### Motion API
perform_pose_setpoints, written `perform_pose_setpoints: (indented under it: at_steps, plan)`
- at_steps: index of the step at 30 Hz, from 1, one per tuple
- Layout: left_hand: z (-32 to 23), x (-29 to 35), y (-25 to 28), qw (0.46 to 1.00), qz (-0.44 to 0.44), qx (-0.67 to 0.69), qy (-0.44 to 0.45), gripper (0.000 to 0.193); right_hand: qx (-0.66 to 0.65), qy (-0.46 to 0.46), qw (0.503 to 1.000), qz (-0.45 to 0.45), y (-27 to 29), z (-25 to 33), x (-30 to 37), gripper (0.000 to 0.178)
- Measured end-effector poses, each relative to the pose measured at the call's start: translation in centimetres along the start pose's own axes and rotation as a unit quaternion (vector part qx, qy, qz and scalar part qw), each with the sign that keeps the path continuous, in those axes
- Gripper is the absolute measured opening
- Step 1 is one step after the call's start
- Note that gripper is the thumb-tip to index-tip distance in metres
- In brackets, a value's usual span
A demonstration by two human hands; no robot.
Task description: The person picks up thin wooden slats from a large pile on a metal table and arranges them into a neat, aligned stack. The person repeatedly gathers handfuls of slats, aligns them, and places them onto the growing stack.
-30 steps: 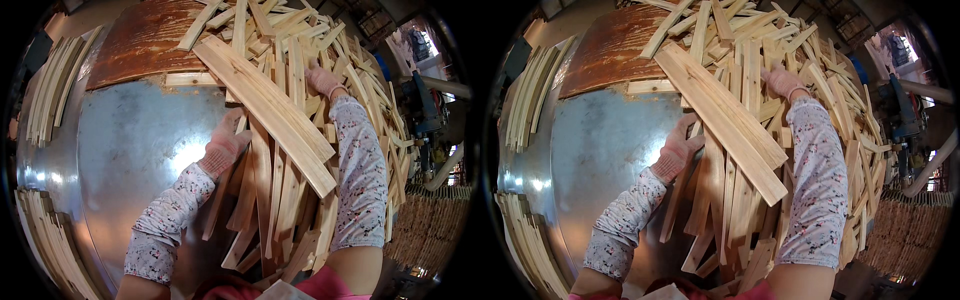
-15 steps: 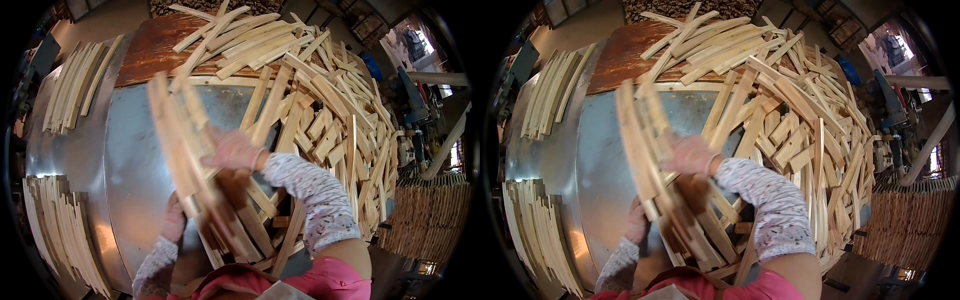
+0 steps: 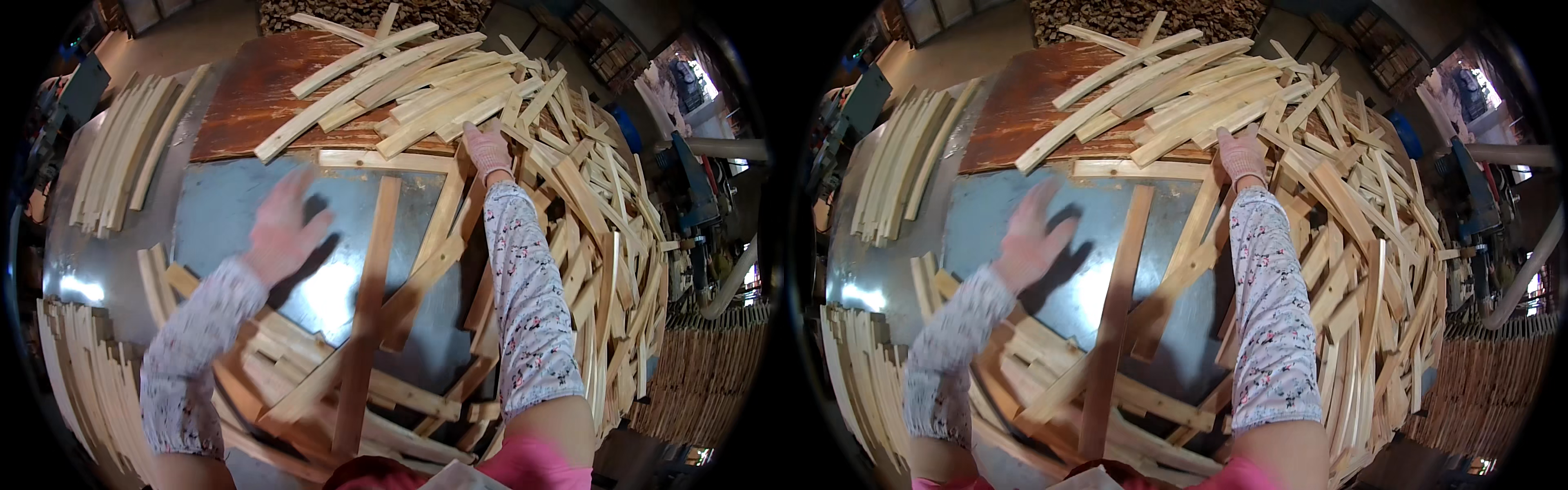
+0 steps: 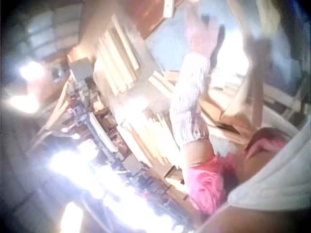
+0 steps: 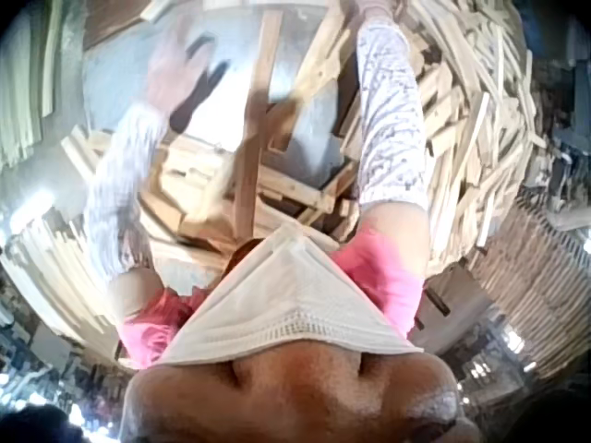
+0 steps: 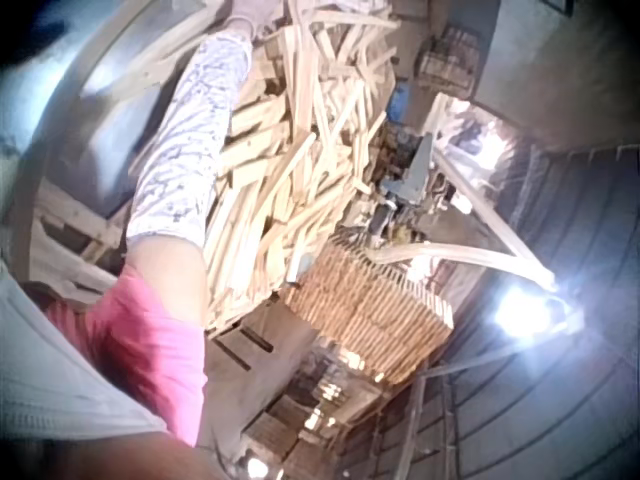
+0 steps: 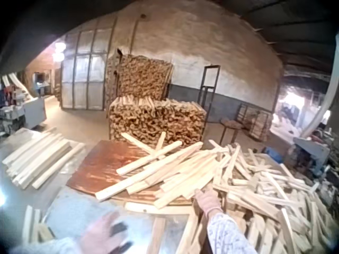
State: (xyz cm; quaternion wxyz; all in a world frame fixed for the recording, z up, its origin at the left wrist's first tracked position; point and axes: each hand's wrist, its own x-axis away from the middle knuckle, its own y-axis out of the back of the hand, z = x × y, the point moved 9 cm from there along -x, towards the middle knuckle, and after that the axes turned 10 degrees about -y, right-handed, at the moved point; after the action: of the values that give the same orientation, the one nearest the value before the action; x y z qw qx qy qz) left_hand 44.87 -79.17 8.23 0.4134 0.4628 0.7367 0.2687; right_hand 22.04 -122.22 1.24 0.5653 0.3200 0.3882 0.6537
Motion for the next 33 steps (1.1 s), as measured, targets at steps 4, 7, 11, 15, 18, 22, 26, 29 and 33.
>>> perform_pose_setpoints:
  at_steps: [4, 7, 11, 15, 18, 22, 26, 29, 33]
  plan:
    - [2.0, -14.0, -8.2, 0.997, 0.006, -0.032, -0.067, 0.094, 0.019, -0.068, 0.997, 0.038, -1.1, 7.4, 2.9, 0.094]
    - [4.4, -20.6, -14.4, 0.995, 0.08, -0.061, 0.011, 0.102, 0.055, -0.08, 0.995, 0.035, -2.5, 8.2, 1.7, 0.097]
    - [4.6, -21.3, -15.7, 0.99, 0.099, -0.081, 0.058, 0.089, 0.05, -0.112, 0.992, -0.011, -4.7, 7.5, 3.3, 0.096]
    - [6.4, -20.0, -13.0, 0.992, 0.1, 0.058, 0.059, 0.084, -0.207, -0.092, 0.974, 0.022, -3.2, 9.4, 7.1, 0.092]
    - [2.7, -18.0, -10.8, 0.958, 0.185, 0.204, 0.084, 0.085, -0.361, -0.068, 0.929, 0.035, -5.3, 6.4, 5.5, 0.083]
    - [5.5, -7.2, -3.1, 0.927, 0.19, 0.274, 0.174, 0.078, -0.455, -0.025, 0.879, 0.142, -3.2, 11.7, 20.5, 0.083]
    - [1.9, 7.0, 4.2, 0.871, 0.26, 0.346, 0.233, 0.073, -0.307, 0.283, 0.889, 0.187, 1.3, 13.6, 37.2, 0.082]
    - [2.6, 21.9, 9.6, 0.802, 0.318, 0.45, 0.23, 0.069, -0.22, 0.407, 0.775, 0.431, 2.7, 13.2, 50.9, 0.081]
    - [6.6, 32.8, 15.3, 0.756, 0.27, 0.445, 0.398, 0.05, 0.022, 0.332, 0.728, 0.599, 4.6, 12.1, 52.9, 0.079]
